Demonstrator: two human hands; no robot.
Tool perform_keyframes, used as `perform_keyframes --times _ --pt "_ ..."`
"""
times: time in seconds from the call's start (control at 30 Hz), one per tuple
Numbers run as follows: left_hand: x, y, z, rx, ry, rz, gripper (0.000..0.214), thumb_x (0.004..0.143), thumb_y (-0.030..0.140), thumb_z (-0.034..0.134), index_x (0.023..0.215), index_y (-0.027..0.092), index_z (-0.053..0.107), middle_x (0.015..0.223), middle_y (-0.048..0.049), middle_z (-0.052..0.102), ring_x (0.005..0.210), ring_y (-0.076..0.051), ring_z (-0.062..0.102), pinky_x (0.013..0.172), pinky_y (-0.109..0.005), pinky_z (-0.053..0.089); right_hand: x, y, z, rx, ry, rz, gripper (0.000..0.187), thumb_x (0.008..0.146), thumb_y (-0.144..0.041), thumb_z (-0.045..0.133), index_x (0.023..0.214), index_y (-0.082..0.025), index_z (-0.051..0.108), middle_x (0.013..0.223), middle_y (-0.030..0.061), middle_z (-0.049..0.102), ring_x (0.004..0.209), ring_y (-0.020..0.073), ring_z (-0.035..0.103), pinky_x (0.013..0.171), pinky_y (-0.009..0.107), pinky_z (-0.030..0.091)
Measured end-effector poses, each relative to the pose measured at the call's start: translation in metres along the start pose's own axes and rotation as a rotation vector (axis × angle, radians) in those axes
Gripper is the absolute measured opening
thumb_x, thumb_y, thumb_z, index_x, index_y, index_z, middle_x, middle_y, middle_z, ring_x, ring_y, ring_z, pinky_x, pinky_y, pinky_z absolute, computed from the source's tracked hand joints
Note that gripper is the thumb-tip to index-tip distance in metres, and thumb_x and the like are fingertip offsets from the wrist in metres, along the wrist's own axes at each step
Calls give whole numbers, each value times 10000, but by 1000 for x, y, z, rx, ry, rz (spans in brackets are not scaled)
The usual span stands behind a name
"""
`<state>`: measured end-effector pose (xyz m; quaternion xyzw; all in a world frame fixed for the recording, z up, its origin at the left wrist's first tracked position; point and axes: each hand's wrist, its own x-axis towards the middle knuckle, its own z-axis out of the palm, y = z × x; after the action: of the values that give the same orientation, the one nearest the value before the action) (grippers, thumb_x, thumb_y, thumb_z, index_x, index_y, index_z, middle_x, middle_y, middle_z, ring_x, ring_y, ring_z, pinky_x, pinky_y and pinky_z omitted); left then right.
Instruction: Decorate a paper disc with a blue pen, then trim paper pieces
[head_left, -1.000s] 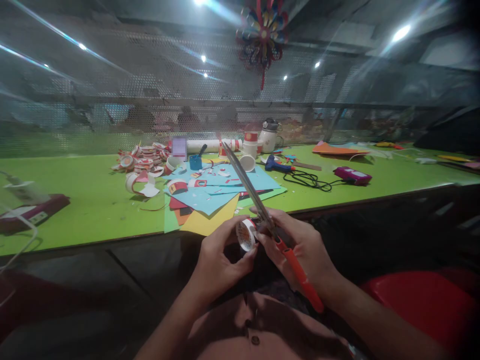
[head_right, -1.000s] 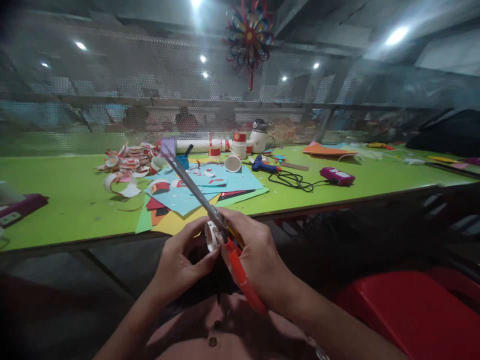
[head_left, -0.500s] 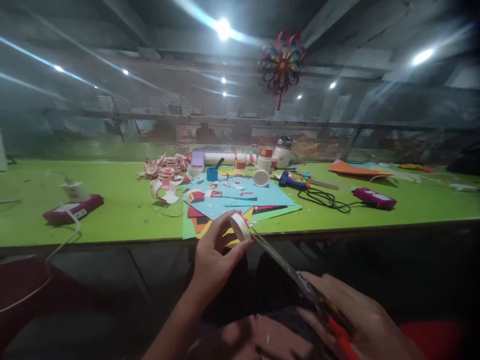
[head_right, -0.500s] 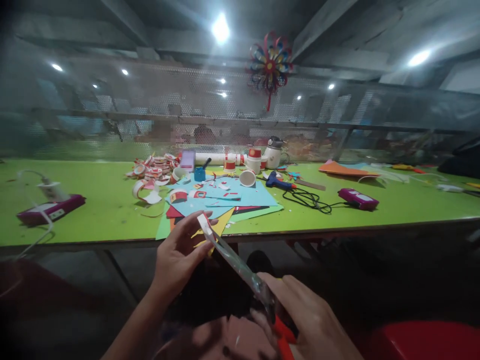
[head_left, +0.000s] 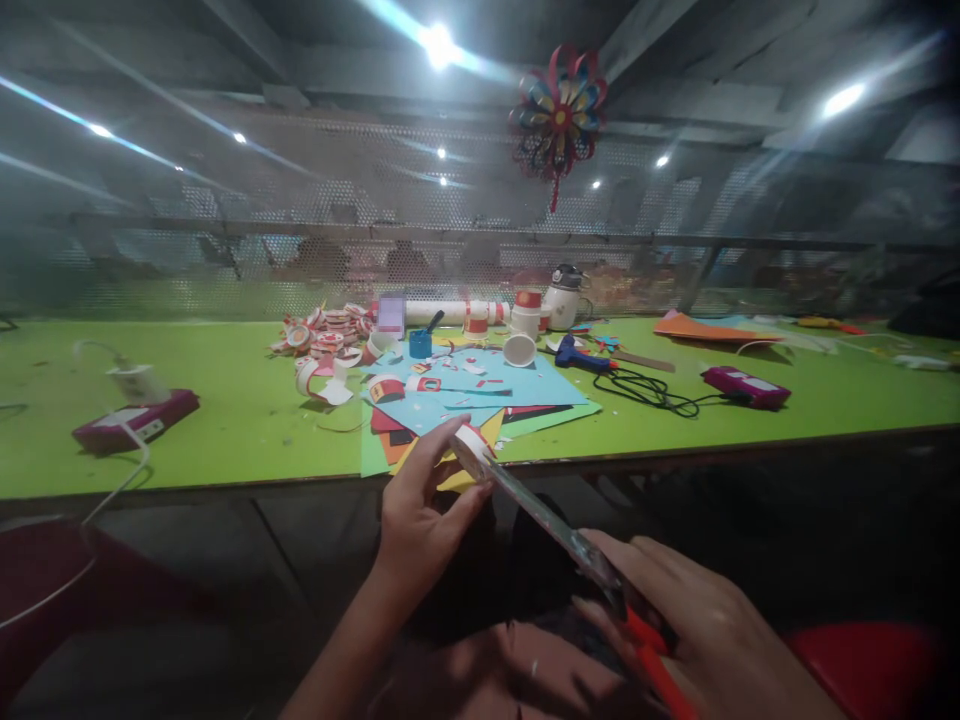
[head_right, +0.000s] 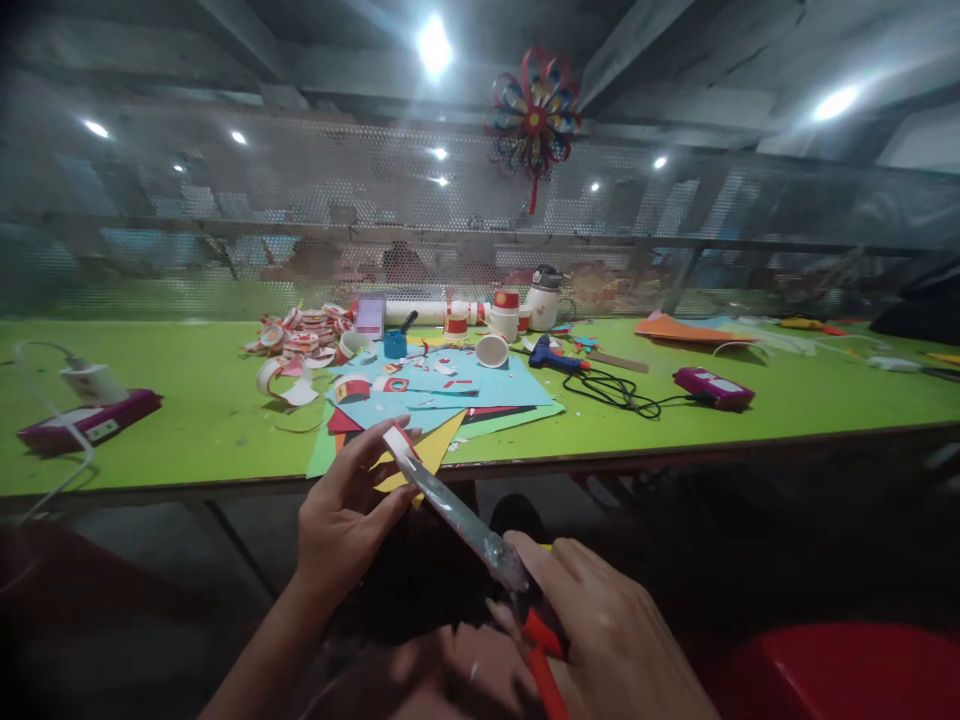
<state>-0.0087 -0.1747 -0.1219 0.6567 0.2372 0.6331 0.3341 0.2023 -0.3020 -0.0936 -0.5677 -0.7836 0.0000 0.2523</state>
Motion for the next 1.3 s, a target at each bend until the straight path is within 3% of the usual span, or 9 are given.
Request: perform_keyframes --times 0.2,0.43,0.9,1.1,1.3 --pt "-3 -1 3 71 18 30 513 818 150 696 1299 243 543 1362 -108 561 1226 -276 585 983 -397 566 1 -3 -1 2 -28 15 429 797 -156 600 1215 -251 621 841 41 687 731 204 676 657 309 581" --pt "-5 0 5 45 59 20 513 803 160 722 1284 234 559 1324 -108 598 1137 -266 647 924 -384 603 -2 -6 -1 9 -14 11 461 775 -143 603 1223 -254 621 792 29 672 694 198 664 638 305 571" --pt "-8 0 8 96 100 52 526 785 131 731 1275 237 573 1277 -95 633 1086 -255 675 885 -374 621 -1 4 14 20 130 -52 426 778 -167 590 1196 -196 664 754 53 669 664 209 669 618 299 577" --pt "-9 -1 9 94 89 16 503 798 149 718 1272 216 563 1278 -99 630 1089 -241 671 890 -350 617 0 1 12 122 83 16 398 784 -202 643 1180 -205 671 766 45 678 673 202 666 644 294 575" --pt "-8 -5 2 240 45 54 520 808 170 704 1300 211 544 1296 -96 613 1061 -215 672 902 -334 611 3 -9 6 463 -81 171 190 851 -241 608 991 -224 735 771 16 704 705 175 682 643 219 554"
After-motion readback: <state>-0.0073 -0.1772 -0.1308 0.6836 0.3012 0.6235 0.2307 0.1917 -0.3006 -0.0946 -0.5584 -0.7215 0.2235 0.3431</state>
